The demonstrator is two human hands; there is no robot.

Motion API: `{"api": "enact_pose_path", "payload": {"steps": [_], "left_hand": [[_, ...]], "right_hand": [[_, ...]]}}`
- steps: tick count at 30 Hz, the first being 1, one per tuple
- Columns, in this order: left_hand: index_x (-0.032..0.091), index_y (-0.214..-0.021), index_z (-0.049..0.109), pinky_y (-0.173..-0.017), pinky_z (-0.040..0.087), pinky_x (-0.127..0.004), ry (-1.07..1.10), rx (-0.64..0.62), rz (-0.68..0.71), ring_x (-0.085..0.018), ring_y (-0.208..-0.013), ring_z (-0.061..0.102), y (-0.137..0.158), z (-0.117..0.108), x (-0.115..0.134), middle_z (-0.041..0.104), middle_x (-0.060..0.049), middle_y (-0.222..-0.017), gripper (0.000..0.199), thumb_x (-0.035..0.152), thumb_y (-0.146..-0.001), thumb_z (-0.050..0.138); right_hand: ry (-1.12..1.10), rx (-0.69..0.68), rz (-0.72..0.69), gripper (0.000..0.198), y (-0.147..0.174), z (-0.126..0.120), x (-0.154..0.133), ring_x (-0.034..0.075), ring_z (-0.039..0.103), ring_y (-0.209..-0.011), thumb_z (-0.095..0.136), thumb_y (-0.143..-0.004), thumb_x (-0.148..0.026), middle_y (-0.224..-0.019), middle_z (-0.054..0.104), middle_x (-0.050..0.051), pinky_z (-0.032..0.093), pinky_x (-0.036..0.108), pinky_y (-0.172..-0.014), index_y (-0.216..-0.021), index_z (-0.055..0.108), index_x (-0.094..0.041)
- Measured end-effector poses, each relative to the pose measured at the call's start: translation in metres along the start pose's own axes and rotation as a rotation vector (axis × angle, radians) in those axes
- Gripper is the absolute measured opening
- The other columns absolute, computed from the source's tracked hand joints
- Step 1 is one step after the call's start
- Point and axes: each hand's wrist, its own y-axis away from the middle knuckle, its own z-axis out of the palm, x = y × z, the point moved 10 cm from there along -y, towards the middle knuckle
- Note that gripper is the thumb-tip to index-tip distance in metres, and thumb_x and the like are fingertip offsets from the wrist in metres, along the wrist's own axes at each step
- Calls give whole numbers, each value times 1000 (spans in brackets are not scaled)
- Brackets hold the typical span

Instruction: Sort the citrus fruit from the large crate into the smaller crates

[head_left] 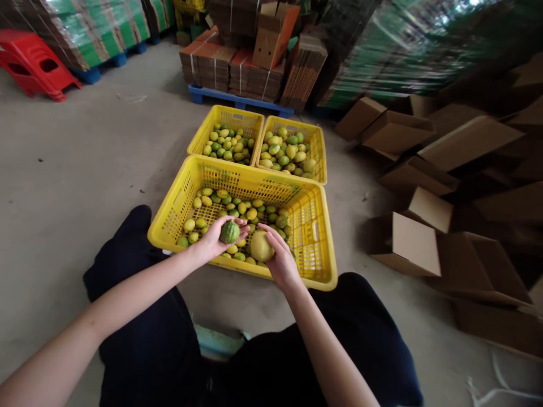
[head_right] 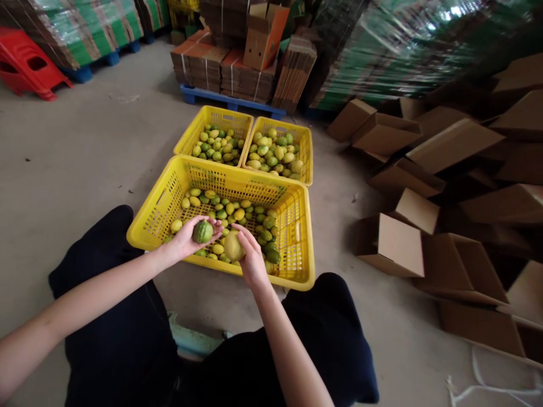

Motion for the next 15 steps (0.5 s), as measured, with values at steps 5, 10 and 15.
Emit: {"api": "enact_pose_path", "payload": {"steps": [5,10,15], "left_hand": [[8,-98,71,-60,53,-24,-20,-65,-6,-16,-66,66,5,3,-11,72,-10,-85,37,16,-72,45],[12,-102,68,-63,52,-22,-17,131,95,-14,-66,64,4,-28,-16,68,-4,-77,39,13,-67,50],[15,-77,62,-55,48,-22,45,187,90,-14,-57,60,3,-46,-17,61,-1,-63,10,20,-72,55]], "right_hand": [[458,-60,-293,34,-9,22,3,27,56,-116,56,-86,-52,-114,67,6,38,45,-109,-102,74,-28],[637,-215,-261,52,-3,59,34,28,51,-126,59,-83,-62,-129,57,9,37,47,-111,-124,63,-30],[672,-172,-323,49,0,74,25,31,54,-119,77,-67,-57,-123,60,12,37,48,-109,-102,71,-23]]}}
